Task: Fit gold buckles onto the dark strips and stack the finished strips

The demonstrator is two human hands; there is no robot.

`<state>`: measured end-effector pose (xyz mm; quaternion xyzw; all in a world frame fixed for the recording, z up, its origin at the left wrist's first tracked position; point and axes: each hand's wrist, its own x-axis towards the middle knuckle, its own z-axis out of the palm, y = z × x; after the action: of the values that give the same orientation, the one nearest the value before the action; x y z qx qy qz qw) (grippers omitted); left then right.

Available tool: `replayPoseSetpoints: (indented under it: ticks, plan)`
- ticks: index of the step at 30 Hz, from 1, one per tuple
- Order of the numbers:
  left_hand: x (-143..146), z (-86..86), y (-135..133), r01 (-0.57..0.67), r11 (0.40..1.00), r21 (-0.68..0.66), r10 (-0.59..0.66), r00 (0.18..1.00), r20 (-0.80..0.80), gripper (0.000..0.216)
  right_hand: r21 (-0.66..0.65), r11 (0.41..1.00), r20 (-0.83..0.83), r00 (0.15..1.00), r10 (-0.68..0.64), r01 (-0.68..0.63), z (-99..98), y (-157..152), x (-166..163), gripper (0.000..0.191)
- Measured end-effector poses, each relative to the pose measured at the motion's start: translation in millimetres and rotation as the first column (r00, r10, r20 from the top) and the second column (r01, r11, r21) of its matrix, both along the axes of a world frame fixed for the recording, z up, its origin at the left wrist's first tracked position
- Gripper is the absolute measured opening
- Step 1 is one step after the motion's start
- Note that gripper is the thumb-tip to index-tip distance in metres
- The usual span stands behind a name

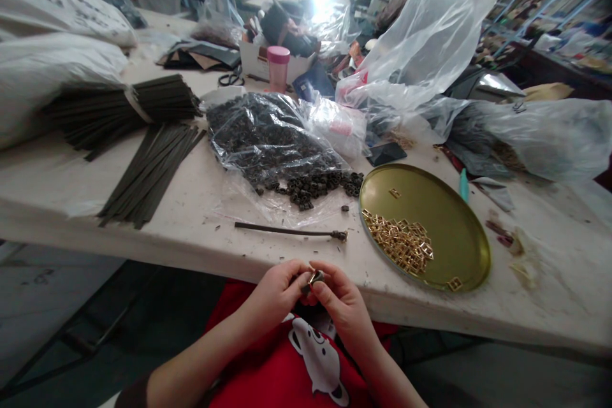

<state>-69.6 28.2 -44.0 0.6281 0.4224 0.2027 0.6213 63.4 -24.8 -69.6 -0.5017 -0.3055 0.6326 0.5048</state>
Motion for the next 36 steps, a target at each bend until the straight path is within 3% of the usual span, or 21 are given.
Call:
replayPoseSetpoints:
  ticks: [3,6,12,16,22,29,36]
  plan:
    - [-1,-0.1,1,0.023,1.000,0.000,-0.023,1.000,0.006,0.027,0.059,0.998,0.070,0.997,0.034,-0.038,-1.0,-1,1,0.027]
    - [-1,-0.6,-1,0.010,0.996,-0.086,0.000,0.994,0.108,0.021,0.104,0.994,0.133,0.991,0.005,-0.019,-0.5,-1,2,0.023]
    - [0,-1.0,-6,0.055,0.984,-0.170,-0.037,0.994,0.105,0.015,0.066,0.996,0.246,0.966,-0.074,0.059,2.6,2,5,0.022]
    - [0,-0.9,-5,0.045,0.974,-0.220,-0.009,0.987,0.160,0.022,0.035,0.999,0.197,0.979,-0.046,0.039,5.1,3,7,0.024]
    - [-3,-0.2,-2,0.058,0.979,-0.196,-0.022,0.984,0.179,0.012,0.028,0.999,0.084,0.996,0.014,-0.017,10.4,3,9,0.026]
    - [-3,-7.2,-4,0.006,0.963,-0.269,0.051,0.977,0.206,0.023,-0.003,0.999,0.035,0.998,0.054,-0.054,9.4,2,12,0.026]
    - [-4,-8.6,-4,0.001,0.967,-0.255,0.052,0.978,0.203,0.021,0.010,0.998,0.100,0.993,0.063,-0.065,7.6,1,11,0.024]
